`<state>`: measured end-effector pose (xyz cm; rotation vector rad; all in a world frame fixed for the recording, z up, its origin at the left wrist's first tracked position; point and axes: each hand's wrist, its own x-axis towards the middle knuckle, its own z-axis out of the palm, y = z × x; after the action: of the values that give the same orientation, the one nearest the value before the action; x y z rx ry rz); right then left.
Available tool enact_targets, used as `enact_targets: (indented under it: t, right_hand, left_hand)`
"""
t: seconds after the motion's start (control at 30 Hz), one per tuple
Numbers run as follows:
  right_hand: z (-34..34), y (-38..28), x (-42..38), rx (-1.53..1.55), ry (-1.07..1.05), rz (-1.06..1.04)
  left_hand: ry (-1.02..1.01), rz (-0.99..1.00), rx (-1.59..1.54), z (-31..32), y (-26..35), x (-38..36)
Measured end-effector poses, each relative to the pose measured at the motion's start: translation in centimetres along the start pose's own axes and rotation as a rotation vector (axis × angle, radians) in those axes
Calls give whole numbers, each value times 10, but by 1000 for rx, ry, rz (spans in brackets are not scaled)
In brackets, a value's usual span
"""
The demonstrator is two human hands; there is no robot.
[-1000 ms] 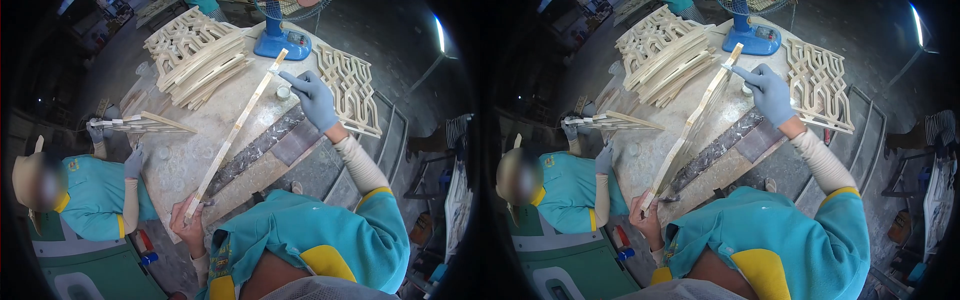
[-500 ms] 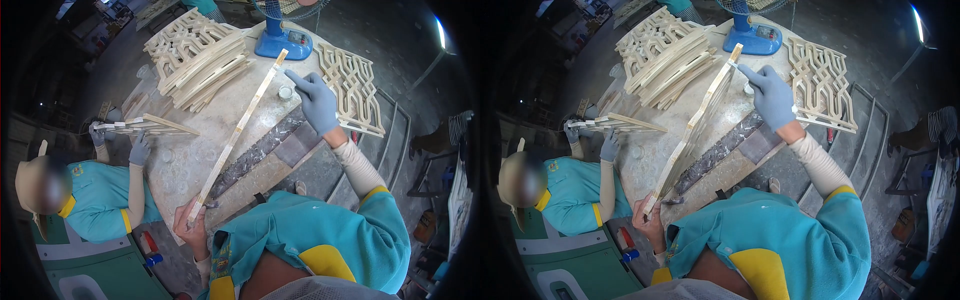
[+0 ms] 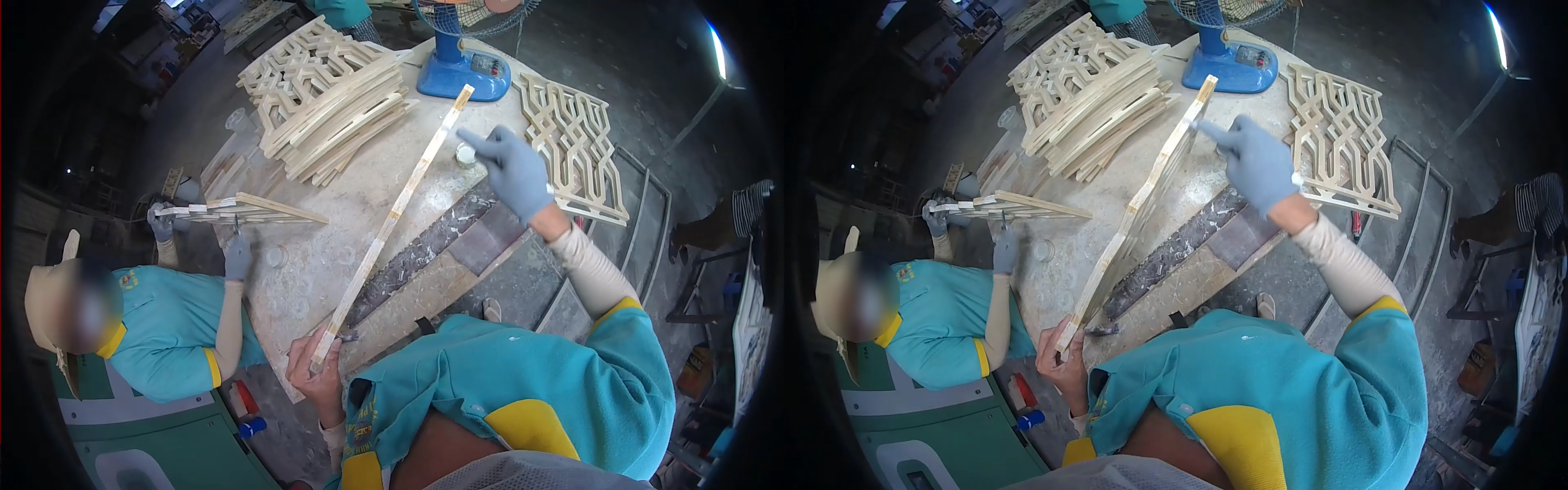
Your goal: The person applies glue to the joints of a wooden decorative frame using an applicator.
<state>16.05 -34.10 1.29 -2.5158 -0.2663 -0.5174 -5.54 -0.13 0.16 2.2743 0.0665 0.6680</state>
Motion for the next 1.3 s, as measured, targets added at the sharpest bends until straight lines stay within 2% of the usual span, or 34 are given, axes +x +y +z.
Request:
enact_targets:
  t: [0.17,0.23,0.4,0.47,0.5,0.57,0.6,0.67,0.7,0.83,0.9,0.93,1.0,1.13,1.3]
  right_hand:
    - [-11,1,-5,139,-110,-69]
    - [-6,20,8,92,3,33]
    - [-2,5,-8,-16,29,-36]
    - [-13,-3,-10,90,-146,-62]
    - [-13,0,-5,89,-148,-58]
    - [-13,11,8,58,-18,39]
    - [-12,11,7,57,-18,41]
    - [-6,10,7,18,-70,-14]
    - [-2,11,2,137,-131,-81]
    - [-12,7,-4,282,-180,-150]
    - [-17,11,4,18,209,-93]
    - [-14,17,8,17,210,-96]
    - [0,31,12,-111,352,-122]
    - [19,42,20,-185,398,-162]
    - [38,60,13,-223,346,-207]
  left_hand:
    - [-10,-35,-17,0,3,-1]
    - [-3,-47,-20,-1,4,-1]
    - [-4,-38,-10,0,4,-1]
    - [-3,-42,-7,1,4,-1]
    - [-5,-29,0,1,4,-1]
    - [-14,-15,7,-1,4,-2]
    - [-19,-21,2,-1,4,-2]
    - [-11,-21,-2,0,4,-1]
    - [-8,-28,-13,1,3,-2]
    - [-5,-33,-22,1,1,-5]
    - [-10,-31,-24,1,1,-6]
    - [-9,-24,-24,1,0,-6]
    - [-7,-18,-25,0,0,-6]
    - [-10,-20,-41,0,-2,-6]
    - [-3,-13,-47,2,-3,-3]
